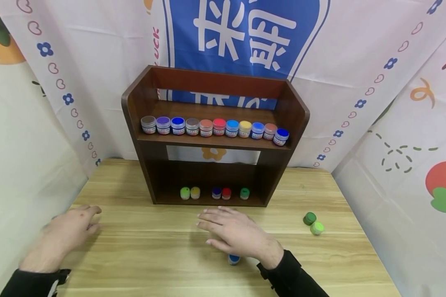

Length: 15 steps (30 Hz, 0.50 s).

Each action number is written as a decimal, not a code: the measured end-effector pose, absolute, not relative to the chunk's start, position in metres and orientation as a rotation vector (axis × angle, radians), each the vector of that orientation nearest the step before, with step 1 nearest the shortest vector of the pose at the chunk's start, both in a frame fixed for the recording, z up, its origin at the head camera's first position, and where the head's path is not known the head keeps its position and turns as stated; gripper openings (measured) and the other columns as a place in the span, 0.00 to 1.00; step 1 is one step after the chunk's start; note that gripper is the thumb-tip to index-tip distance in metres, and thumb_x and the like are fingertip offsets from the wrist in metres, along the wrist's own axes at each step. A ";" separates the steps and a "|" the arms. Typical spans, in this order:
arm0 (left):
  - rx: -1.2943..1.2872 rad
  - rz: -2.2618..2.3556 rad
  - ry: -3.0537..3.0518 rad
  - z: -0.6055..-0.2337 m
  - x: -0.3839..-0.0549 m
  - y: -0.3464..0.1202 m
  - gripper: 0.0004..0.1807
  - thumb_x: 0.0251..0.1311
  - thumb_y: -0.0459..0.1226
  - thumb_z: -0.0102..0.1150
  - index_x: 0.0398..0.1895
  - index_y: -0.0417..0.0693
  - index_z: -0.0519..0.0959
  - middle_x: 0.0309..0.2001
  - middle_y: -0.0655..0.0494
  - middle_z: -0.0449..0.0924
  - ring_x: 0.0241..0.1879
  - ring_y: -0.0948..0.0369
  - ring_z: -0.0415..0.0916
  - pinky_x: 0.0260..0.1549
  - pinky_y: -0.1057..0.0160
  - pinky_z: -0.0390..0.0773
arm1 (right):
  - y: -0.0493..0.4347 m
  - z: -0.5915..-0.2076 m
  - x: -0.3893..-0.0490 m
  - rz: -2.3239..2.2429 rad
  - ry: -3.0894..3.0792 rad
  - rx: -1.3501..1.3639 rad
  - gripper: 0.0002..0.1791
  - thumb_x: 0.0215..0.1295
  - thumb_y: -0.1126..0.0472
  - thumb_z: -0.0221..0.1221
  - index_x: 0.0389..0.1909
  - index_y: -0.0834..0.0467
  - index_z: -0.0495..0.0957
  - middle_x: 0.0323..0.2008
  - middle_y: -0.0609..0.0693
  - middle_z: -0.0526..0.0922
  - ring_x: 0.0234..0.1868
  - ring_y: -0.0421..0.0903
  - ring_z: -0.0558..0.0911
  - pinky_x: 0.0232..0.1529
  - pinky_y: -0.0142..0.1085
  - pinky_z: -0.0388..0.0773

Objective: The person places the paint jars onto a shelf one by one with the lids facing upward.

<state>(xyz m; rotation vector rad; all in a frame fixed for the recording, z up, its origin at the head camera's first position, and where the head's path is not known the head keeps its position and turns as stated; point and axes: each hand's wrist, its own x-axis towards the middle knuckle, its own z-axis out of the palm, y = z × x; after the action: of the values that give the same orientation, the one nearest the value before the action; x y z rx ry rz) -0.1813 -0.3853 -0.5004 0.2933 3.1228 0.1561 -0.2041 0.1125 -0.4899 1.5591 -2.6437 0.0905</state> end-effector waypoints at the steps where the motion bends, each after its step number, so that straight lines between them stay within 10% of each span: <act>1: 0.267 0.147 3.112 -0.500 -0.181 -0.388 0.28 0.68 0.38 0.82 0.63 0.28 0.84 0.62 0.20 0.87 0.57 0.21 0.87 0.50 0.18 0.89 | 0.113 -0.490 -0.204 0.094 -2.646 1.560 0.31 0.95 0.40 0.56 0.89 0.46 0.74 0.90 0.44 0.75 0.92 0.45 0.72 0.95 0.49 0.69; 15: 0.378 0.150 3.009 -0.498 -0.184 -0.407 0.20 0.57 0.25 0.86 0.52 0.41 0.91 0.48 0.36 0.93 0.48 0.34 0.93 0.47 0.29 0.94 | 0.114 -0.493 -0.206 0.139 -2.666 1.573 0.30 0.94 0.42 0.59 0.87 0.47 0.76 0.89 0.46 0.76 0.91 0.45 0.73 0.95 0.50 0.70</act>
<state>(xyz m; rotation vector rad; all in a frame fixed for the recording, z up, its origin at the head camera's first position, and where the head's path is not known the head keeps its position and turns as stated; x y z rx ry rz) -0.1838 -0.4066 -0.4984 0.3777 3.0086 0.1505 -0.2063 0.1137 -0.4927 1.5726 -2.6665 0.1385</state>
